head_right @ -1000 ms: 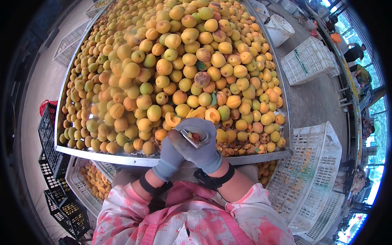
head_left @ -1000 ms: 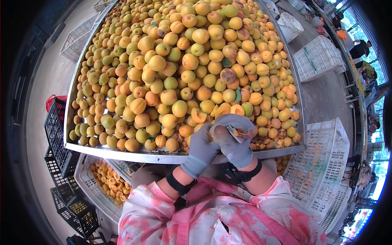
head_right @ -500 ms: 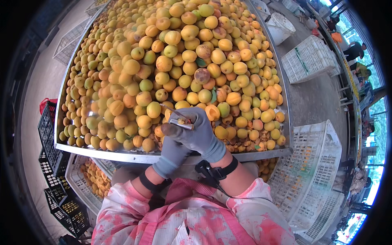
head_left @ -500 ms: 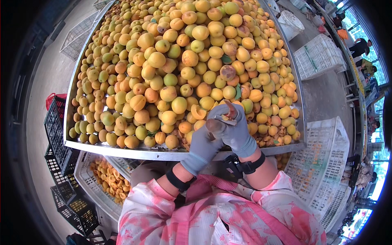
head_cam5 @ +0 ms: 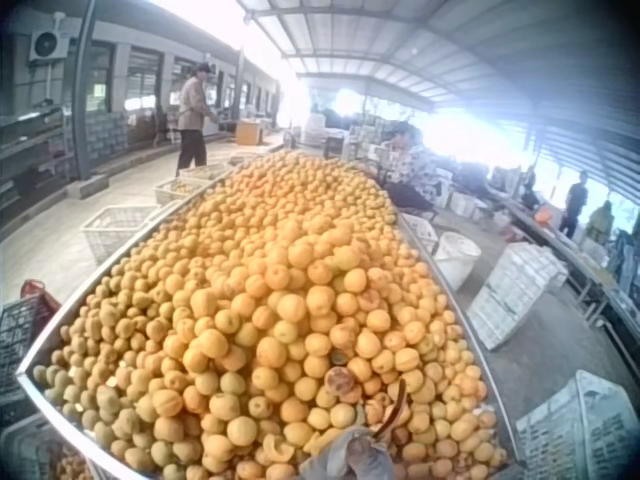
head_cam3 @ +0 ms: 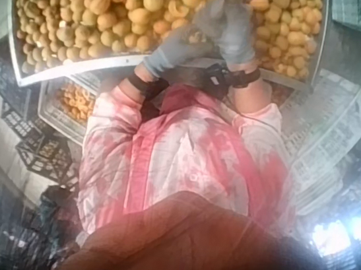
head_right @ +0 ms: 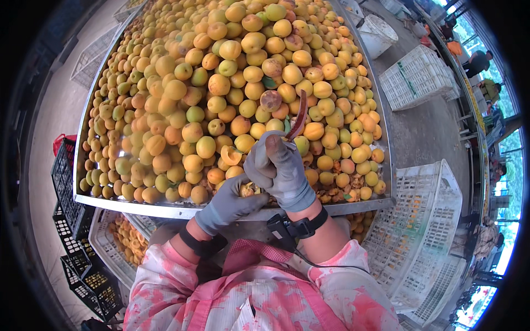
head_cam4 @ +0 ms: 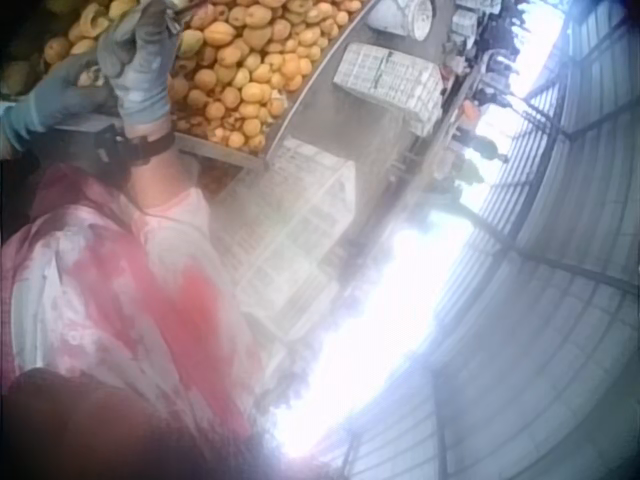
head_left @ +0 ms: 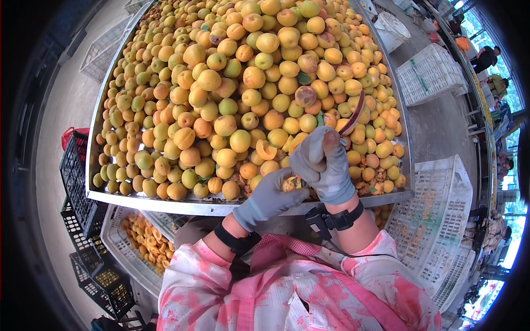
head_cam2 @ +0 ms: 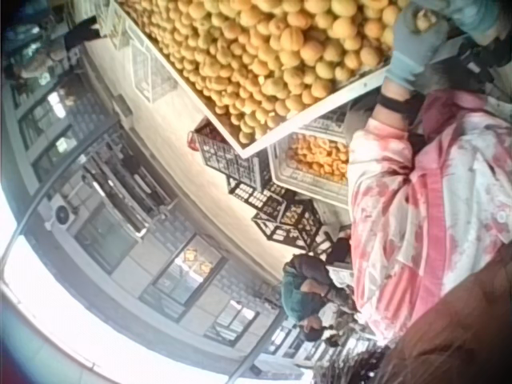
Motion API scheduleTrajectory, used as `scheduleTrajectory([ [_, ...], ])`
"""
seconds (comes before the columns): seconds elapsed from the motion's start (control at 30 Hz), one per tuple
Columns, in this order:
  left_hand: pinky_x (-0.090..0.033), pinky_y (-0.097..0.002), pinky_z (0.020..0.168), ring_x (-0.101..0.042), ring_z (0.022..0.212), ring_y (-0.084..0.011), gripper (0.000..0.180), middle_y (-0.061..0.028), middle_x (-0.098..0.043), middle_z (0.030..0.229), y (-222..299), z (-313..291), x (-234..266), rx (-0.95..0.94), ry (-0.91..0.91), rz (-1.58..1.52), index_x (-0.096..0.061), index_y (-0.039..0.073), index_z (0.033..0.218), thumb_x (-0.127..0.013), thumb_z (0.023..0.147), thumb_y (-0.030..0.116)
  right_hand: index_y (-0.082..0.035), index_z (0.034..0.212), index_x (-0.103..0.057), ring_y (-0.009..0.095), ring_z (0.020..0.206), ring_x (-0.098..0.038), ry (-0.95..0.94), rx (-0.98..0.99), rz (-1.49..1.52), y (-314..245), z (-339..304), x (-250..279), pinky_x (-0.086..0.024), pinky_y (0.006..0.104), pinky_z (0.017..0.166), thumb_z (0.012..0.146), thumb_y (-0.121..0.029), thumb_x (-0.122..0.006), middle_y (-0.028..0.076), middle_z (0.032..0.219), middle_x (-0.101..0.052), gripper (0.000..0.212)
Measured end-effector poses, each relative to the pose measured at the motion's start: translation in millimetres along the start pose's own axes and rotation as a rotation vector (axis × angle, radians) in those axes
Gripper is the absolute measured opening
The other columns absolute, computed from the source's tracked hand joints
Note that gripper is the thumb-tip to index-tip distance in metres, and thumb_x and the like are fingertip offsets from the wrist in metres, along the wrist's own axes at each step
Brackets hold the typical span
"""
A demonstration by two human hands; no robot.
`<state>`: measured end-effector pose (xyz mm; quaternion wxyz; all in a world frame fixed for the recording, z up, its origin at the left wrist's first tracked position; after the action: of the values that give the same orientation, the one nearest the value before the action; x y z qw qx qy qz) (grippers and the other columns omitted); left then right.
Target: The person picks up apricots from a large pile, cuts them in half with a small knife, and removes the pits. The pitted fruit halves are placed into a crate while the pits are dropped onto the table.
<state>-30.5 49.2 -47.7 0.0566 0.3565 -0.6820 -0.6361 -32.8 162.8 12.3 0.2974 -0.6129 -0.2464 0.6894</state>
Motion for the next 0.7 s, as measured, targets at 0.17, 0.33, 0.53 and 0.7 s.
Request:
scheduleTrajectory([
  [0.17,-0.041,-0.0174,0.053,-0.053,0.06,-0.0048,0.031,0.0011,-0.061,0.077,0,4,-3,0.085,0.067,-0.102,-0.059,0.003,0.106,-0.061,0.09,0.029,-0.012,0.062,-0.039,0.008,0.038,-0.028,0.26,0.137,0.006,-5,-5,11,-0.02,0.0251,0.037,0.099,-0.039,-0.045,-0.005,0.048,-0.028,0.046],
  [0.33,-0.035,-0.0201,0.041,-0.047,0.048,-0.0106,0.057,-0.0022,-0.056,0.068,-34,-3,-6,0.314,0.287,-0.71,-0.056,0.008,0.107,-0.044,0.091,0.061,-0.01,0.067,-0.044,0.009,0.039,-0.034,0.475,0.105,-0.035,-1,-11,13,-0.026,0.0243,0.038,0.1,-0.038,-0.04,-0.002,0.049,-0.033,0.045],
  [0.53,-0.049,-0.0279,0.07,-0.059,0.081,-0.0162,0.037,-0.009,-0.061,0.093,7,-7,-9,-0.258,0.406,0.783,-0.045,-0.004,0.123,-0.048,0.097,0.022,-0.008,0.079,-0.053,0.008,0.046,-0.045,0.537,0.097,0.094,18,-1,19,-0.036,0.0217,0.043,0.095,-0.038,-0.055,-0.002,0.057,-0.046,0.034],
  [0.7,-0.049,-0.0299,0.085,-0.059,0.099,-0.0176,0.036,-0.0119,-0.059,0.114,1,11,-11,-0.454,0.495,0.546,-0.051,-0.003,0.122,-0.038,0.101,0.024,-0.01,0.074,-0.051,0.001,0.04,-0.034,0.491,0.087,0.124,24,7,18,-0.024,0.0199,0.035,0.093,-0.041,-0.058,-0.007,0.054,-0.04,0.037],
])
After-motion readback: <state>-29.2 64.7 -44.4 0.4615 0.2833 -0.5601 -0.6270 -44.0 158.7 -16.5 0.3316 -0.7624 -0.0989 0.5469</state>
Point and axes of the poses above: each hand's wrist, its own z-axis towards the middle knuckle, its own x-axis out of the back of the hand, y = z × x, the point moved 4 cm from there along z, towards the middle knuckle
